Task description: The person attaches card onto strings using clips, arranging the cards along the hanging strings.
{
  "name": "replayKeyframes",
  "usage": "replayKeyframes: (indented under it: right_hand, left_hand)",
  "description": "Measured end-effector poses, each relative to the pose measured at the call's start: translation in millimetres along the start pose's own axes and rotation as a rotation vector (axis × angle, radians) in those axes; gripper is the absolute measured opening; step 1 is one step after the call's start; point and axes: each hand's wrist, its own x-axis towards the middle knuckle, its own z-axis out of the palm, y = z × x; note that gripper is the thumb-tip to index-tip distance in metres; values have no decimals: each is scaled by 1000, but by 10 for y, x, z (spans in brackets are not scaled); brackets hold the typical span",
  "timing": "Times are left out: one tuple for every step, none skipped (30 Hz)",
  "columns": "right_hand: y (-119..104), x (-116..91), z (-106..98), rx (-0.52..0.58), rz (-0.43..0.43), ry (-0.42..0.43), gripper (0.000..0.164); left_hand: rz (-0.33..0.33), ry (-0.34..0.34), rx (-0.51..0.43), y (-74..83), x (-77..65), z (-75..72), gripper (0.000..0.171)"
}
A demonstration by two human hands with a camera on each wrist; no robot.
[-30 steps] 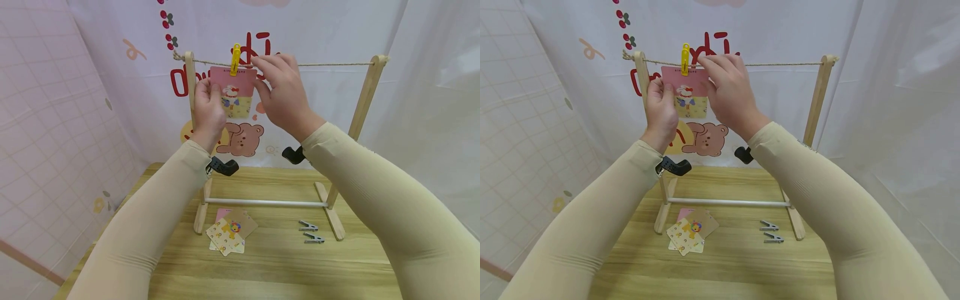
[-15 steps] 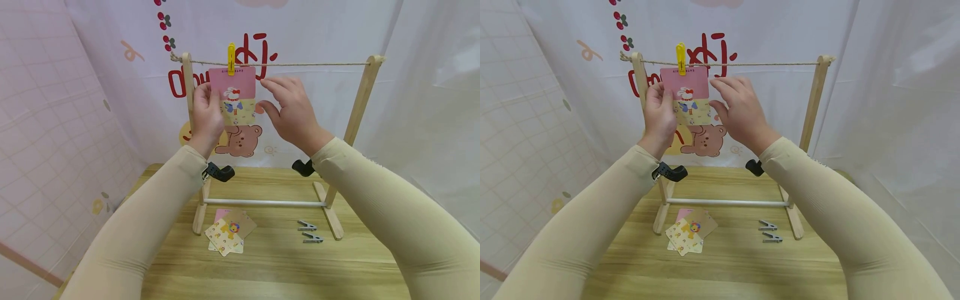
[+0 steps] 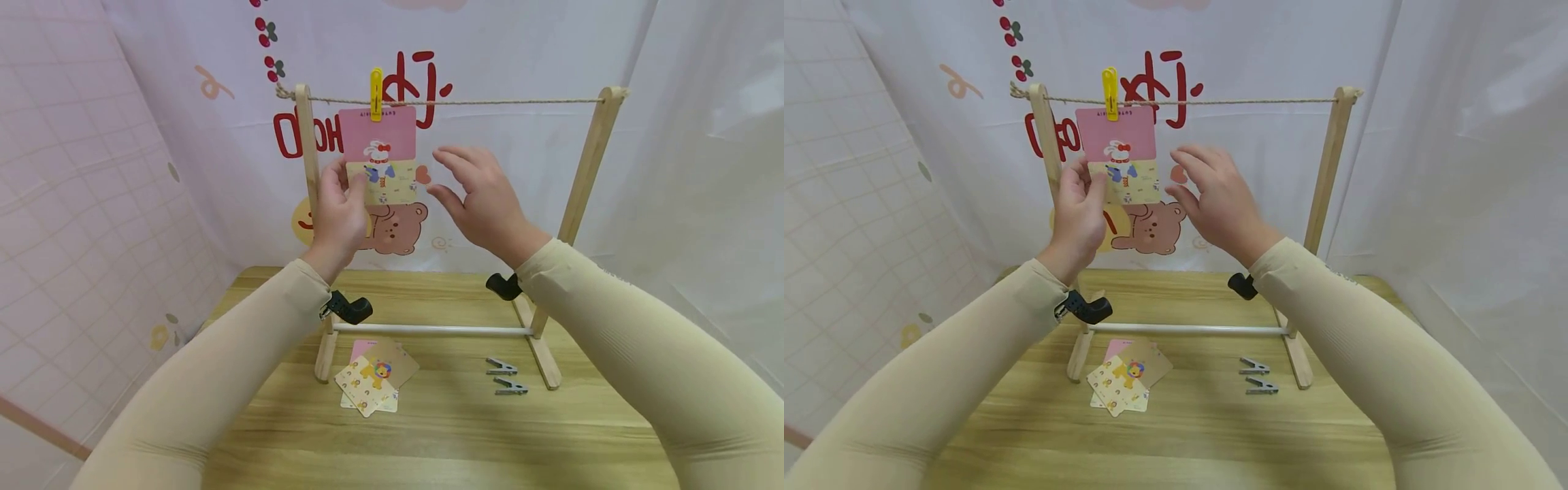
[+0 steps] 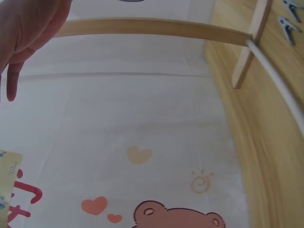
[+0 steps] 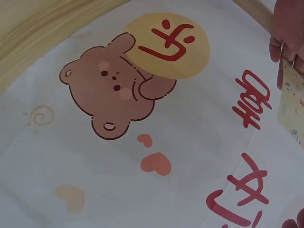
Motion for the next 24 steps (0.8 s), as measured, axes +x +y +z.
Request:
replayKeyframes:
  right_hand:
    - [11,-25,-5,-1,2,-7,49]
    - [21,-51,-9,-1,6,-12,50]
    - [31,-77,-13,-5,7,-18,51]
    - [41,-103,-15,-6,10,-24,51]
    - [53,-129,-16,-8,13,-29,52]
    - [63,-155,-17,-9,16,-35,52]
    - [73,-182,-18,-10,19,-41,52]
    - [81,-210,-20,-13,21,-46,53]
    - [88,-237,-22,-15,21,-53,54]
    - [95,-266,-25,-19,22,-59,54]
    - [101,-294,-28,-21,23,-64,55]
    - [108,-324,-31,-22,25,-70,55]
    - [116,-355,-33,-23,26,-75,56]
    - [123,-385,-35,-25,29,-79,56]
    - [132,-415,-35,-24,33,-84,56]
    - [140,-446,-36,-22,38,-87,56]
    - [147,-478,-38,-17,44,-91,56]
    - [158,-512,-39,-14,50,-94,57]
    - [166,-545,-39,-14,55,-97,57]
    - [175,-580,-40,-14,60,-101,57]
    - [184,-615,-40,-15,63,-105,58]
    - [190,-648,-42,-14,65,-109,58]
    - [199,-684,-41,-17,66,-113,58]
    - [205,-719,-44,-19,68,-119,58]
  left_hand:
    - [-9,-8,7,-17,-26,-5,48]
    - [-16,-19,12,-35,-53,-10,49]
    - [-22,-29,15,-52,-78,-16,50]
    - [-29,-41,20,-70,-102,-23,51]
    - [-35,-56,19,-88,-124,-31,52]
    - [-39,-69,19,-105,-145,-38,52]
    - [-49,-80,27,-123,-165,-47,53]
    - [-62,-91,33,-139,-189,-55,54]
    - [-75,-103,43,-157,-211,-66,55]
    - [-92,-114,58,-175,-235,-76,57]
    - [-109,-123,78,-190,-260,-85,59]
    - [-125,-129,101,-203,-288,-94,61]
    - [-146,-139,125,-217,-318,-104,63]
    - [-161,-149,141,-230,-347,-113,65]
    - [-170,-160,151,-252,-371,-119,66]
    - [-181,-169,158,-271,-396,-123,67]
    - [-186,-179,160,-288,-423,-127,67]
    - [-187,-192,167,-313,-448,-131,67]
    - [-185,-207,176,-339,-473,-134,67]
    - [-183,-221,183,-368,-498,-135,68]
    - [-181,-235,198,-397,-524,-136,68]
    - [-178,-250,214,-422,-555,-137,69]
    - [-172,-266,233,-447,-585,-136,70]
    - [-162,-287,259,-477,-615,-135,71]
